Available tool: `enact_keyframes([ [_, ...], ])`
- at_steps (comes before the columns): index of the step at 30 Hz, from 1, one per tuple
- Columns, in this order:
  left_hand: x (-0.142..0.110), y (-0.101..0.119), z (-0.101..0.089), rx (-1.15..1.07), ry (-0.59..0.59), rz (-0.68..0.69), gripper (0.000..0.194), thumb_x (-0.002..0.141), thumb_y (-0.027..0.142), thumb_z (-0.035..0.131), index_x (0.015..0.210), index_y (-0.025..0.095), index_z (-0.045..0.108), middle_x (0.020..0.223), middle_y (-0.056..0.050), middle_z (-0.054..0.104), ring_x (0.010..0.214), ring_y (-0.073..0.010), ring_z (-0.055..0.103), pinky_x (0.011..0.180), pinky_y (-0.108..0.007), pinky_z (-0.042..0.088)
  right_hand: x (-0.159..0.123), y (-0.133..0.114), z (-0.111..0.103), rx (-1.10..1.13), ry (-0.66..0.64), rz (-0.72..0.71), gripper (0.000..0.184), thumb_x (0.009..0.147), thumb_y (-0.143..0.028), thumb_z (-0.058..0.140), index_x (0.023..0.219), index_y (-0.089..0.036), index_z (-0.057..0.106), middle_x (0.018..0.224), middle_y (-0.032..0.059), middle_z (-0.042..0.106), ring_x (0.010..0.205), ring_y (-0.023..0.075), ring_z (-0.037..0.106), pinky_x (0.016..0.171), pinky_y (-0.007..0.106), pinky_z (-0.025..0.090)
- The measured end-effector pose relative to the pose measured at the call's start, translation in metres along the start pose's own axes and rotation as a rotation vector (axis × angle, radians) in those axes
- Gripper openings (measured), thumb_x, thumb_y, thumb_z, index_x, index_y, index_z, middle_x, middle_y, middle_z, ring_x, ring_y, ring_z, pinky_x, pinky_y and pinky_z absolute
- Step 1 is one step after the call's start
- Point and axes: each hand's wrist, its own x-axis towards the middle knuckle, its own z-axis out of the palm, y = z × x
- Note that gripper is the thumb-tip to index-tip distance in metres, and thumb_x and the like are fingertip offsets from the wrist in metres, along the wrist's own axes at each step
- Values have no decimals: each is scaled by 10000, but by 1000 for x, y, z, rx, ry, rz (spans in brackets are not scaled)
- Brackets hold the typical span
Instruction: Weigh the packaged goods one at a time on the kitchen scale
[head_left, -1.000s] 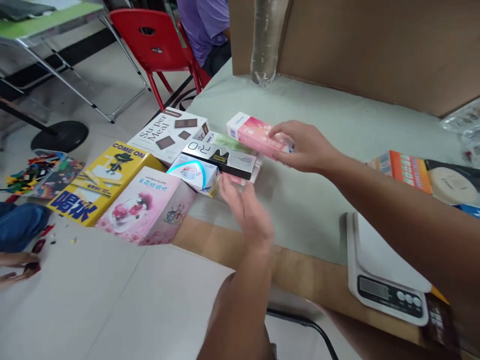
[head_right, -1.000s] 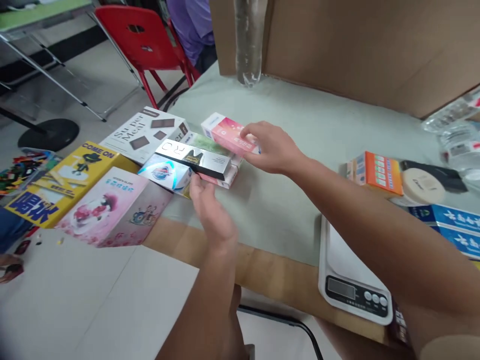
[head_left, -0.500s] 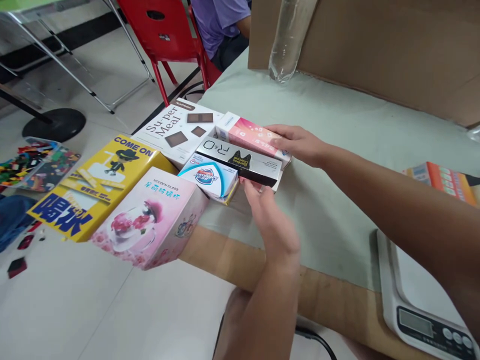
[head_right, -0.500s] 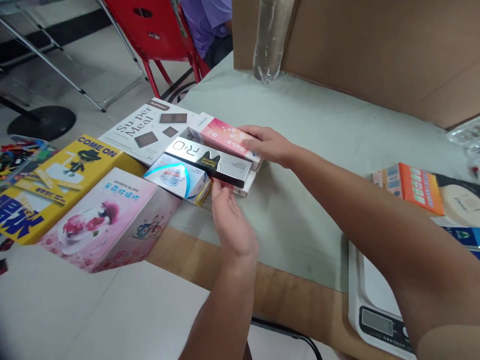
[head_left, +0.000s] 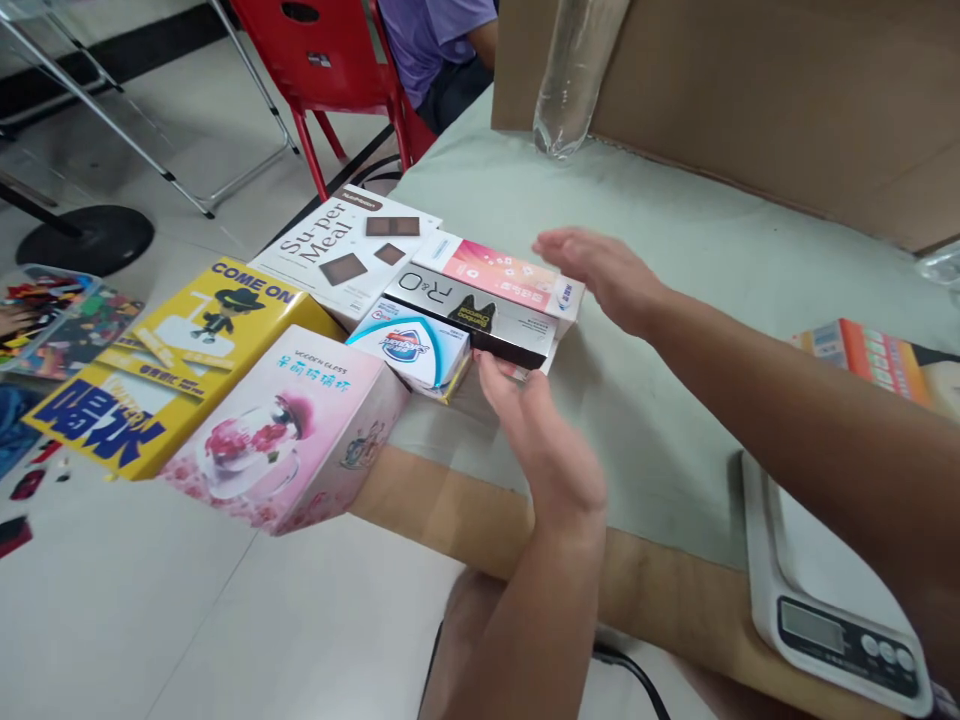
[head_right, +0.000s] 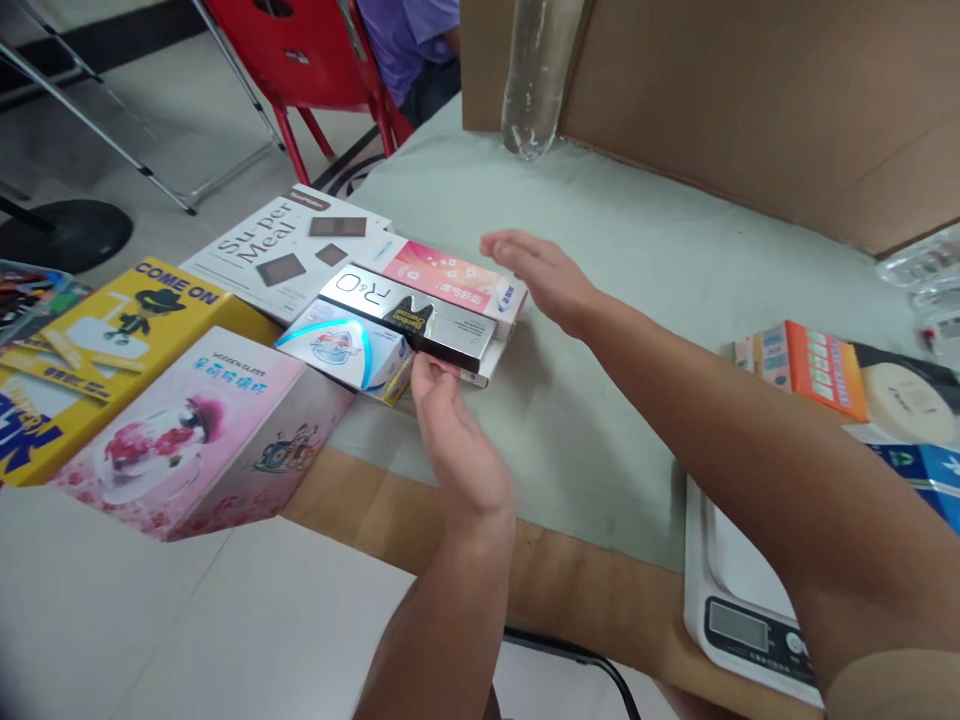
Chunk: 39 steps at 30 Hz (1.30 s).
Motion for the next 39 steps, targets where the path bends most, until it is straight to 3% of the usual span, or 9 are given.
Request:
enact_keyframes([
  [4,-31,-14,-4,102,28,230,470,912,271,488,1380,235,496,1488,-100,508,1487,-237,437,1287,-400,334,-72,-24,-25,-199,396,-101,268,1018,-368,444,965,-244,675,921,38,738,941,214,685,871,386,522],
  [7,-46,-23,-4,176,-252,387,193,915,258,493,1061,228,615,1030,-60,635,1049,-210,632,986,-358,533,-167,-27,-50,-347,486,-157,377,1038,-420,412,746,-260,587,654,11,510,654,189,493,650,354,403],
  [9,-50,-26,1,239,-470,381,139,923,247,487,865,227,612,796,-19,597,800,-179,599,760,-313,523,-232,-17,-63,-411,550,-103,446,1012,-442,492,617,-247,426,598,-4,397,578,175,396,565,344,321],
  [14,-58,-40,24,352,-704,311,87,785,182,555,727,232,595,692,16,607,696,-150,588,673,-288,490,-331,8,-85,-389,688,96,567,997,-474,514,542,-233,277,497,-30,246,453,131,242,480,335,189],
  [22,-112,-74,67,424,-798,451,133,706,99,592,701,231,584,684,39,598,692,-134,595,696,-265,501,-386,-1,-145,-572,646,313,391,933,-430,533,605,-240,435,494,-32,436,470,134,424,501,301,285],
  [26,-182,-90,82,552,-1104,393,109,837,140,593,854,231,650,833,-5,699,820,-160,676,788,-287,563,-423,47,-176,-719,904,482,163,867,-408,570,861,-246,590,785,56,638,707,237,597,649,367,448],
  [30,-240,-121,84,783,-1381,230,334,889,309,626,1198,191,673,1398,-169,661,1352,-292,622,1164,-470,502,-440,89,-186,-680,924,459,365,868,-363,536,1176,-195,636,1229,205,670,1135,357,652,966,547,531],
  [33,-262,-141,86,828,-1369,21,529,918,423,647,1402,214,597,1651,-171,463,1589,-341,388,1298,-553,350,-441,99,-187,-532,774,469,582,880,-395,513,1405,-148,558,1388,223,649,1280,389,630,1055,598,520],
  [39,-278,-157,101,646,-1232,-206,549,977,425,605,1501,291,515,1639,-89,503,1625,-309,334,1337,-523,309,-438,99,-174,-471,762,474,641,949,-426,493,1536,-168,497,1521,235,569,1352,391,604,1090,628,518],
])
